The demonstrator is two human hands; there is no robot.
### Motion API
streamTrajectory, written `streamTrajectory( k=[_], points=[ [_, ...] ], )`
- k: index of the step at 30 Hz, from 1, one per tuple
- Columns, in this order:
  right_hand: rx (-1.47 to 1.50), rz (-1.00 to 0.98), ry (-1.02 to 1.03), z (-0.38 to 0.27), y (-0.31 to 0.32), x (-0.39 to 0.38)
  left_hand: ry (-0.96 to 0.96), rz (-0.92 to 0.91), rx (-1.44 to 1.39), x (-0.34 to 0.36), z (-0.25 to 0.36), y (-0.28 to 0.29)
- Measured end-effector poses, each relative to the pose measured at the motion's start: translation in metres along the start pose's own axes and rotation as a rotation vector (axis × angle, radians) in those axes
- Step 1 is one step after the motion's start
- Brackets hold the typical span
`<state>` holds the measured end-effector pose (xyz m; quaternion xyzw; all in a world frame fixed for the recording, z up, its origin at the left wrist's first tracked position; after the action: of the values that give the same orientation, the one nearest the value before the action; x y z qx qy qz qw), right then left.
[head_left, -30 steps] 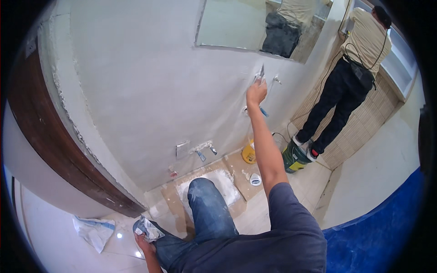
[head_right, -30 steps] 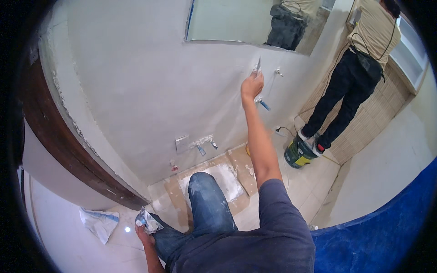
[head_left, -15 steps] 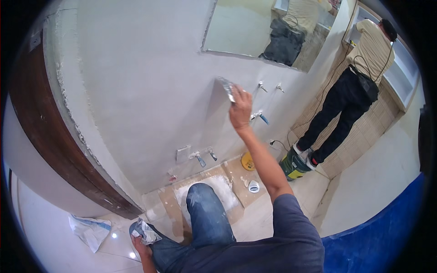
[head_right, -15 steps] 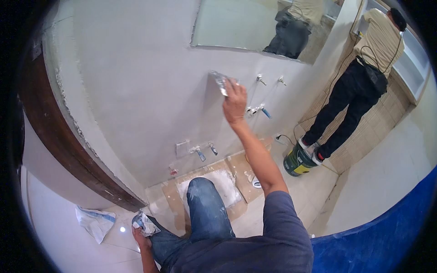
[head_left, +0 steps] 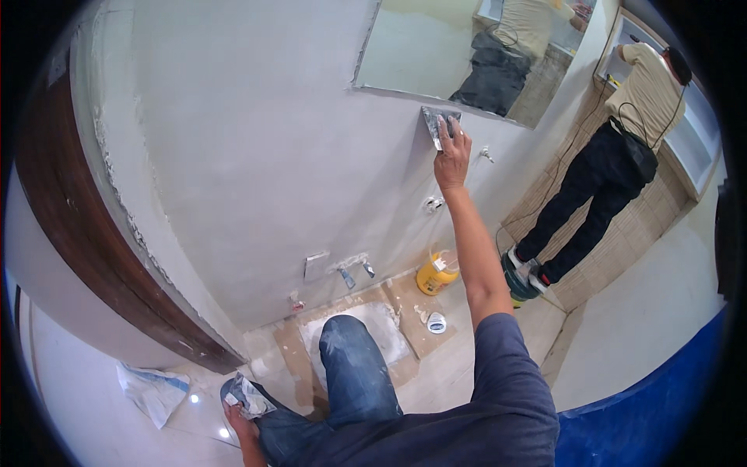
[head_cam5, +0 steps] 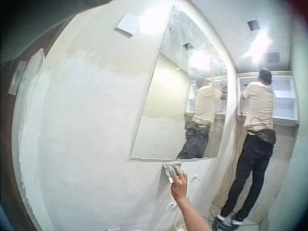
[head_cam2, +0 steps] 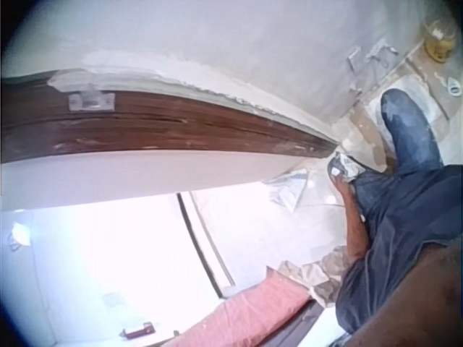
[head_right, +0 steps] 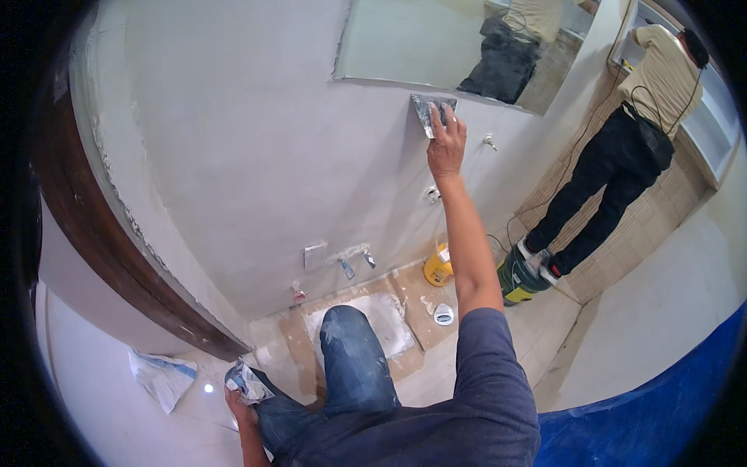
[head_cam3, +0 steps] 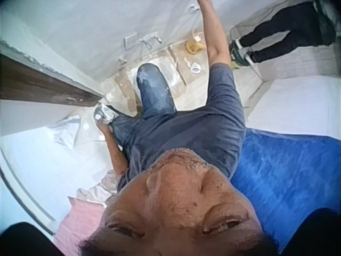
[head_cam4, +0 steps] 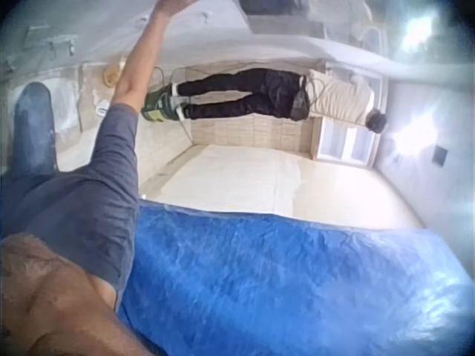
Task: The person scoops plaster compound from a board onto putty knives, mixes it between the knives, and applies the compound onto the wall around pipe fittings using a putty knife.
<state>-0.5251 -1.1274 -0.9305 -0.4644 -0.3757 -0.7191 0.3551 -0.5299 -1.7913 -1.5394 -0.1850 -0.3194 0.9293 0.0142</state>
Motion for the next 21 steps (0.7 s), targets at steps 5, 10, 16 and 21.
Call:
streamTrajectory(
  k=[5,10,16,21],
  points=[
    [0.107,-0.218,-0.152,-0.034,-0.020,-0.093,0.006,0.015,-0.002,-0.001,0.000,-0.001],
    [0.157,-0.387,-0.125,-0.051,-0.011,-0.155,0.041,0.020,0.003,-0.002,-0.003,0.002],
    [0.325,-0.080,-0.650,0.011,0.002,-0.084,0.024,0.096,-0.002,-0.002,-0.003,0.008],
    [0.373,-0.070,-1.030,0.051,-0.008,-0.031,0.016,0.061,0.020,-0.003,0.006,0.007]
  ],
)
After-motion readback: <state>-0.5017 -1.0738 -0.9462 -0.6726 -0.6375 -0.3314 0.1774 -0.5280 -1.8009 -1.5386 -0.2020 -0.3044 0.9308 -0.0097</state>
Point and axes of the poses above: each hand's wrist, its own x-axis towards the middle knuckle, its own y-axis out of the back of the hand, z = x × y, the point moved 8 cm from there along x, towards the middle knuckle, and after that the axes turned 2 degrees about -z, right-handed, at the moved point
